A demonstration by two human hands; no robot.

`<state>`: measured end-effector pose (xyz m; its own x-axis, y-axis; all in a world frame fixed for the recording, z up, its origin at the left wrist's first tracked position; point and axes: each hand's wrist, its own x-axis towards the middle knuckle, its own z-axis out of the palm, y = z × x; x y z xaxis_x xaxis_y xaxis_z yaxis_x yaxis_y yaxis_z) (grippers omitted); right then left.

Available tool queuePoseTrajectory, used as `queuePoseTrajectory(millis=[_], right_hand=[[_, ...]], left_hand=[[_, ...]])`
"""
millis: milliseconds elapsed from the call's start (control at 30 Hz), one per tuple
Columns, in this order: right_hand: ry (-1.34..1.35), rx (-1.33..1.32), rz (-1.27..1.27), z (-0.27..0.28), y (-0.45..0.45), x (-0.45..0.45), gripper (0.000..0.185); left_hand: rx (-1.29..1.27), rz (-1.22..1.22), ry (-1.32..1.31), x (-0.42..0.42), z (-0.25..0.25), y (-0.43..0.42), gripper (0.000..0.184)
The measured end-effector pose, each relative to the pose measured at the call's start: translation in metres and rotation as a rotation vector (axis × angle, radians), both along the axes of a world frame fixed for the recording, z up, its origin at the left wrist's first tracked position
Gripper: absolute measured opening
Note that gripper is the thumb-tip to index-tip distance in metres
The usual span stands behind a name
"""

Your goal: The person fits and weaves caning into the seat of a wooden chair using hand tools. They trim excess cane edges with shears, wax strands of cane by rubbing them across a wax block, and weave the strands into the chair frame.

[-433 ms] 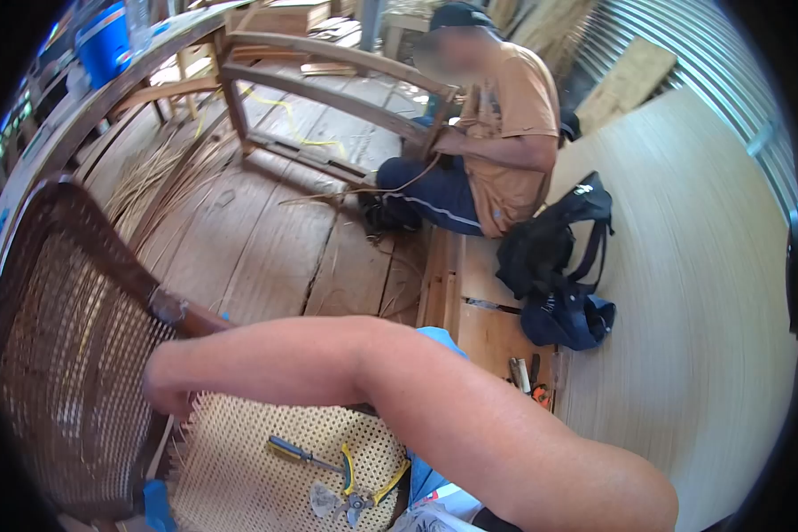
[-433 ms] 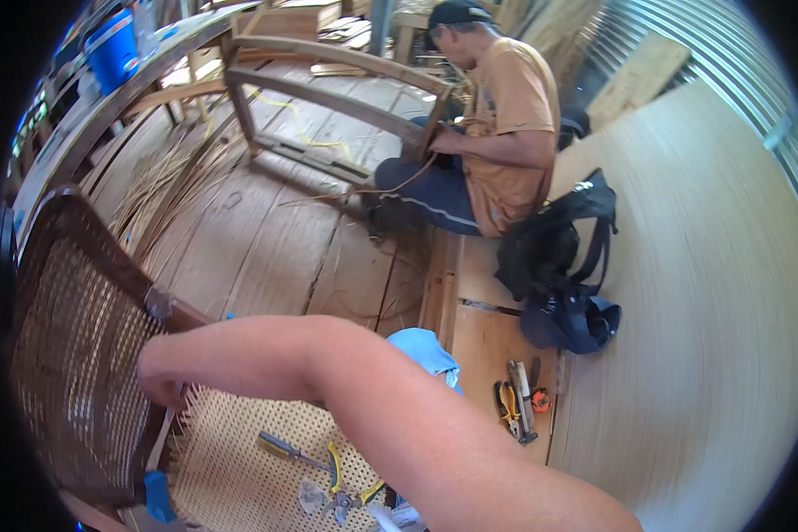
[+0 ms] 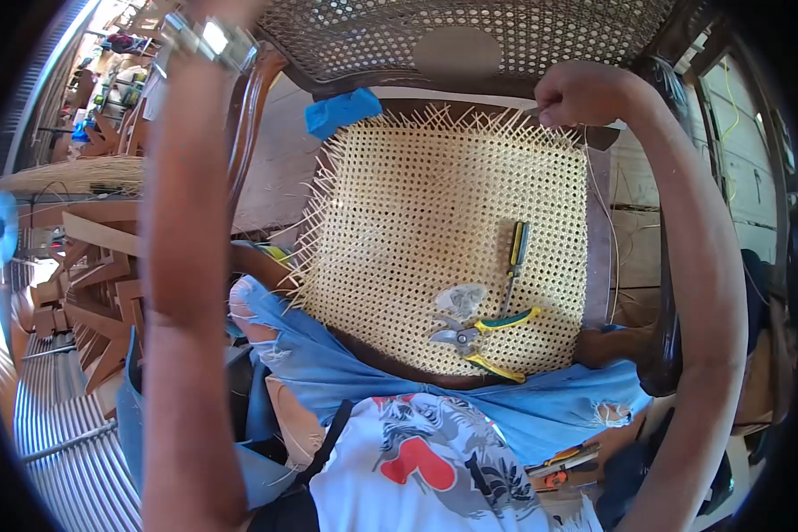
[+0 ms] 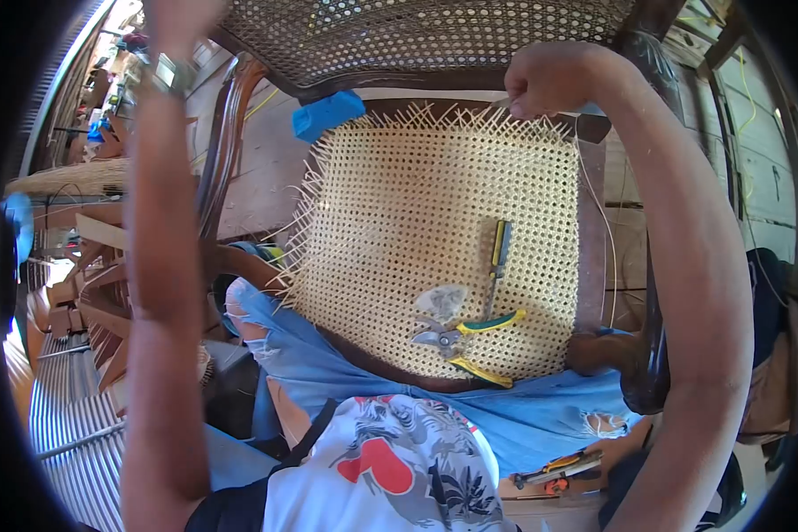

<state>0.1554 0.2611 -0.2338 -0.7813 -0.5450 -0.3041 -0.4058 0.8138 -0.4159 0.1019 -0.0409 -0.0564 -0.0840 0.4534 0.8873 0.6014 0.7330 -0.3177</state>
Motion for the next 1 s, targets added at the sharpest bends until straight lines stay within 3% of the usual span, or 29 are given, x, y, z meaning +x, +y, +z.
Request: queuePoseTrajectory(millis=[33,100,133,167,267,433,500,600,733,767,833,933,1000], right_hand=[[-0.028,0.025,-0.081,0.011,-0.009,0.010,0.023],[-0.082,0.086,-0.212,0.029,-0.020,0.024,0.023],[-0.080,0.078,-0.197,0.030,-0.017,0.024,0.023],[-0.080,0.071,-0.177,0.030,-0.015,0.022,0.023],[-0.061,0.051,-0.103,0.019,-0.009,0.012,0.023],[0.004,0.005,-0.066,0.015,-0.005,0.008,0.025],[0.065,-0.041,-0.039,0.015,-0.003,0.011,0.024],[-0.051,-0.065,-0.145,0.018,-0.005,0.014,0.020],[0.059,-0.129,-0.143,-0.003,-0.007,0.020,0.021],[0.185,-0.170,-0.108,-0.006,-0.021,0.030,0.020],[0.178,-0.179,-0.089,0.001,-0.071,0.050,0.018],[-0.106,-0.313,-0.054,0.009,-0.161,0.079,0.021],[-0.553,-0.582,-0.175,-0.001,-0.213,0.100,0.015]], left_hand=[[0.082,0.006,-0.004,0.019,-0.038,-0.001,0.058],[0.163,-0.108,-0.524,0.054,-0.124,-0.010,0.063],[0.099,-0.107,-0.494,0.064,-0.172,-0.013,0.054],[0.102,-0.102,-0.697,0.078,-0.222,-0.019,0.055],[-0.085,0.249,-0.981,0.143,-0.328,-0.041,0.066],[-0.111,0.508,-1.176,0.226,-0.331,-0.084,0.079],[-0.113,0.593,-1.284,0.250,-0.317,-0.094,0.084],[-0.095,0.617,-1.555,0.272,-0.283,-0.097,0.088],[0.034,0.306,-1.826,0.291,-0.245,-0.106,0.088],[0.142,0.186,-1.746,0.299,-0.245,-0.107,0.087],[0.295,0.030,-1.639,0.309,-0.254,-0.109,0.089],[0.492,-0.109,-1.569,0.313,-0.256,-0.111,0.095],[0.624,-0.189,-1.568,0.309,-0.258,-0.113,0.098]])
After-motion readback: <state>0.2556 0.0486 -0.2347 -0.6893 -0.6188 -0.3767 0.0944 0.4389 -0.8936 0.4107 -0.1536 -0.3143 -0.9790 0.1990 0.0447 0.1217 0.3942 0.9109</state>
